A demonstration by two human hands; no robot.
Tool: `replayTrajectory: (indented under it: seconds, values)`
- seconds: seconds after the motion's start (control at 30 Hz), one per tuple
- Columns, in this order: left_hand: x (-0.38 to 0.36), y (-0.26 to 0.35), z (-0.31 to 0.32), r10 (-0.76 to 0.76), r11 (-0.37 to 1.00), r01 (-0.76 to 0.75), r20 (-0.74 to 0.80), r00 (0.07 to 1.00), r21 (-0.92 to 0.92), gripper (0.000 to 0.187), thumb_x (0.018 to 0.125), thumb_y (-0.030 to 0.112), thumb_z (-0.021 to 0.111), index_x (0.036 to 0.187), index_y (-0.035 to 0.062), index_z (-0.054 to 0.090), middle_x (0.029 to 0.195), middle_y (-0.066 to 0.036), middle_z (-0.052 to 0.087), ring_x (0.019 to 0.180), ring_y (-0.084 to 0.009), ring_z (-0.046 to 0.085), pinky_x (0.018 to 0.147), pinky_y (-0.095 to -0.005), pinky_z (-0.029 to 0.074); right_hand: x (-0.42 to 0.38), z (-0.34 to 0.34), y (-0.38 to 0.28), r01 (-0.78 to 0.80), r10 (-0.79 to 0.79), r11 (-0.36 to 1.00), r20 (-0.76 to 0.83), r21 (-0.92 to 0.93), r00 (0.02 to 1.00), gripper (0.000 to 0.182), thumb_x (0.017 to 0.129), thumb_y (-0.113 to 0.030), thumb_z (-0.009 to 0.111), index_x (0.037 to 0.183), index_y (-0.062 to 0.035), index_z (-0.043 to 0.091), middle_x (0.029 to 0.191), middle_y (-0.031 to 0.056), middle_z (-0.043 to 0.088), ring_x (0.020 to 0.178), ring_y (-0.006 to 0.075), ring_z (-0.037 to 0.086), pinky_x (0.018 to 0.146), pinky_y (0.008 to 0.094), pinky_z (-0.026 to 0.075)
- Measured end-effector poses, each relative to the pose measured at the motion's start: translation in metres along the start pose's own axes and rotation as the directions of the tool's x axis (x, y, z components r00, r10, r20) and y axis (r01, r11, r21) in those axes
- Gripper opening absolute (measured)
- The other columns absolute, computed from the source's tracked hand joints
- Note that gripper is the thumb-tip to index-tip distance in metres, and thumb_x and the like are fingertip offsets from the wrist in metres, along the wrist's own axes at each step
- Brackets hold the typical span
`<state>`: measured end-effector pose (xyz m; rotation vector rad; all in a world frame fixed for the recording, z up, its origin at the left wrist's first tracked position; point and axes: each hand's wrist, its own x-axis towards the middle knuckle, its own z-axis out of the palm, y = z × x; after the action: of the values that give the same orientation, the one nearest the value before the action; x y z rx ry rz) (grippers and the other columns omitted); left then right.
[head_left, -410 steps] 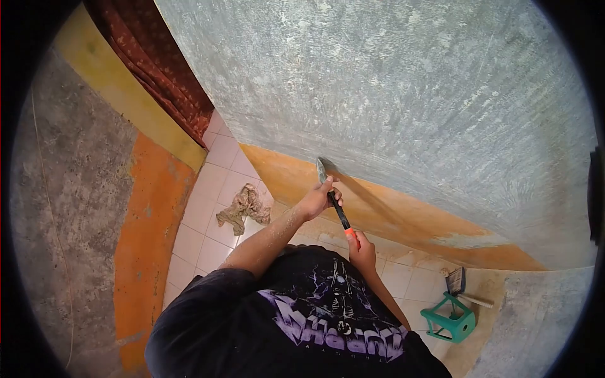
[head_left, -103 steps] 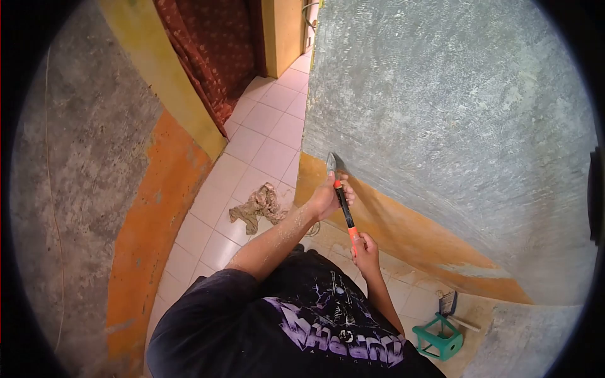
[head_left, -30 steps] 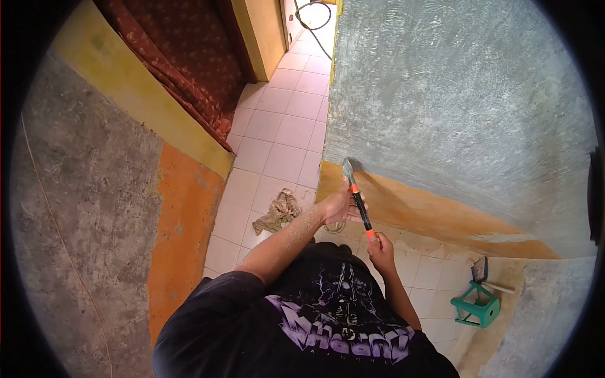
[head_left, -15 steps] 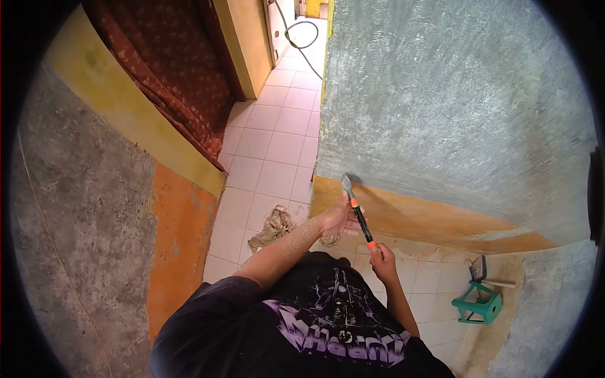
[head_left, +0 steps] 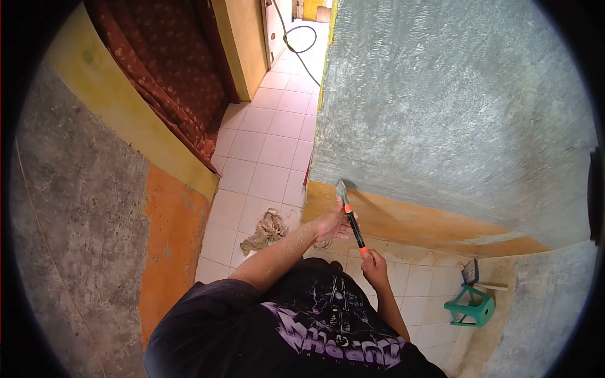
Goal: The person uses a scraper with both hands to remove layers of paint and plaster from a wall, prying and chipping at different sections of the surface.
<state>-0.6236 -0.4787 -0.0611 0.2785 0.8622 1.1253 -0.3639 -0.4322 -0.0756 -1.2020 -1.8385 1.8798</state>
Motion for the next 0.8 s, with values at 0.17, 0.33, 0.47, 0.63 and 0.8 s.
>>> replayTrajectory:
  seconds: [0.17,0.33,0.47,0.63,0.8]
  values:
    - [-0.002,0.002,0.012,0.018,1.0,-0.018,-0.014,1.0,0.018,0.085,0.088,0.082,0.005,0.113,0.0161,0.053,0.115,-0.005,0.062,0.098,-0.0185,0.057,0.083,-0.0378,0.046,0.0,-0.013,-0.014,-0.01,0.01,0.999,-0.012,-0.041,1.0,0.025,0.101,-0.027,0.057,0.094,-0.0034,0.06,0.06,-0.0045,0.046,0.05,0.0044,0.041,0.046,0.0235,0.032]
    - [-0.008,-0.002,-0.006,0.078,0.996,-0.08,-0.035,0.996,-0.038,0.086,0.087,0.083,0.006,0.112,0.0159,0.054,0.113,-0.004,0.061,0.098,-0.0185,0.057,0.082,-0.0372,0.045,0.013,-0.001,-0.012,0.059,-0.057,0.997,0.028,-0.056,0.998,0.025,0.1,-0.027,0.058,0.093,-0.0034,0.061,0.061,-0.0042,0.045,0.052,0.005,0.041,0.047,0.024,0.032]
    - [-0.003,0.002,0.006,0.04,0.998,-0.036,-0.068,0.997,0.049,0.087,0.087,0.083,0.005,0.11,0.0162,0.055,0.111,-0.004,0.061,0.098,-0.0186,0.057,0.082,-0.0367,0.045,0.003,-0.005,-0.017,-0.064,0.064,0.998,0.006,0.013,0.998,0.025,0.1,-0.027,0.058,0.093,-0.0031,0.061,0.063,-0.0043,0.046,0.053,0.0048,0.042,0.048,0.0236,0.032]
    - [-0.015,0.0,-0.016,0.128,0.989,-0.132,-0.053,0.99,-0.07,0.087,0.088,0.083,0.004,0.111,0.0162,0.055,0.11,-0.004,0.061,0.099,-0.0185,0.057,0.082,-0.0365,0.045,0.022,0.015,-0.016,0.075,-0.075,0.997,0.065,-0.002,0.995,0.027,0.101,-0.028,0.058,0.093,-0.0028,0.061,0.062,-0.0048,0.046,0.051,0.0043,0.041,0.045,0.023,0.031]
    - [-0.015,0.004,-0.004,0.09,0.995,-0.086,-0.081,0.993,0.049,0.086,0.089,0.082,0.004,0.113,0.0165,0.055,0.108,-0.004,0.061,0.096,-0.019,0.057,0.081,-0.036,0.045,0.007,0.007,-0.015,0.018,-0.017,1.0,0.012,-0.021,1.0,0.027,0.101,-0.028,0.058,0.094,-0.0024,0.061,0.061,-0.0047,0.046,0.05,0.0041,0.04,0.044,0.0236,0.031]
